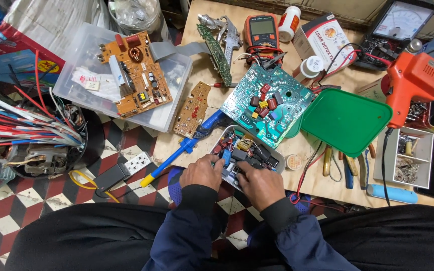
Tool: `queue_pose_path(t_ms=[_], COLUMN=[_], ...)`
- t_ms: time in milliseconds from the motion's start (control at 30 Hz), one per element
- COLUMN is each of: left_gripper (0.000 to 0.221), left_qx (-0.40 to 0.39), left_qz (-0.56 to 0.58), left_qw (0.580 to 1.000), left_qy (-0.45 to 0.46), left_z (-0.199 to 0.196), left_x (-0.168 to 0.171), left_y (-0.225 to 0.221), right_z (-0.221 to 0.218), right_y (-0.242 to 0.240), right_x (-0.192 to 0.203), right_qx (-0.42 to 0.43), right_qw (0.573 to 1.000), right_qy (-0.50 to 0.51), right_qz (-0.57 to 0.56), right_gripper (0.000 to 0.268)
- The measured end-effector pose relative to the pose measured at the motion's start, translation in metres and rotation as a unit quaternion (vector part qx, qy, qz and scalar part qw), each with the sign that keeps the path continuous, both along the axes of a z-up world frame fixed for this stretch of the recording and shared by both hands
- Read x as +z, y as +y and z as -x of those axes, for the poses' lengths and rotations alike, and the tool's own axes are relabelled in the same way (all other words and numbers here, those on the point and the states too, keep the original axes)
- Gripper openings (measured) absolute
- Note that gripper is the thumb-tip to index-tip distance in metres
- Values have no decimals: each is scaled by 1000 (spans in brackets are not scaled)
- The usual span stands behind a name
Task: Organizing and inspecting electronic components and circuit boards on a floor-based workspace.
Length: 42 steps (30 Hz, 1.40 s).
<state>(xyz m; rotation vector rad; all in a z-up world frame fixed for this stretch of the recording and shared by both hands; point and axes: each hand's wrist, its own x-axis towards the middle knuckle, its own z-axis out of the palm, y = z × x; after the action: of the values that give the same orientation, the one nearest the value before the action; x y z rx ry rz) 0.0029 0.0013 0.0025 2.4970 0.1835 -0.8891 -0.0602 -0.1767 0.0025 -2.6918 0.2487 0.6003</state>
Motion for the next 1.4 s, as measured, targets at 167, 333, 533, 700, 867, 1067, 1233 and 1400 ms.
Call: queue_pose_path(t_ms=[167, 333, 533, 700, 867, 1067, 1233, 1400], left_gripper=[44, 44, 42, 43, 44, 45, 45, 36], left_qx=[3, 6, 6, 5, 4, 2, 7, 12], left_qz=[7, 17, 22, 23, 20, 16, 26, -6], left_qw=[1000, 1000, 999, 1000, 1000, 1000, 1000, 999], left_qy=[-17, -22, -27, -15, -7, -11, 12, -29], left_z=[1, 2, 3, 2, 1, 1, 1, 17], left_x=[-6, -5, -6, -5, 0, 0, 6, -6], left_y=[0, 2, 2, 4, 1, 1, 5, -7], right_z=[-10, -13, -4, 10, 23, 21, 18, 25], right_y=[3, 0, -5, -18, -32, -32, -31, -29], right_x=[-20, -28, -48, -18, -5, 2, 10, 4], right_qx=[111, 145, 125, 44, -9, -31, -33, -36], right_qw=[992, 987, 989, 997, 997, 994, 990, 996], right_qy=[-58, -27, -47, 7, 55, 101, 133, 83], right_qz=[23, 62, 68, 61, 55, 41, 17, 24], right_gripper=[27, 35, 31, 27, 26, 27, 29, 23])
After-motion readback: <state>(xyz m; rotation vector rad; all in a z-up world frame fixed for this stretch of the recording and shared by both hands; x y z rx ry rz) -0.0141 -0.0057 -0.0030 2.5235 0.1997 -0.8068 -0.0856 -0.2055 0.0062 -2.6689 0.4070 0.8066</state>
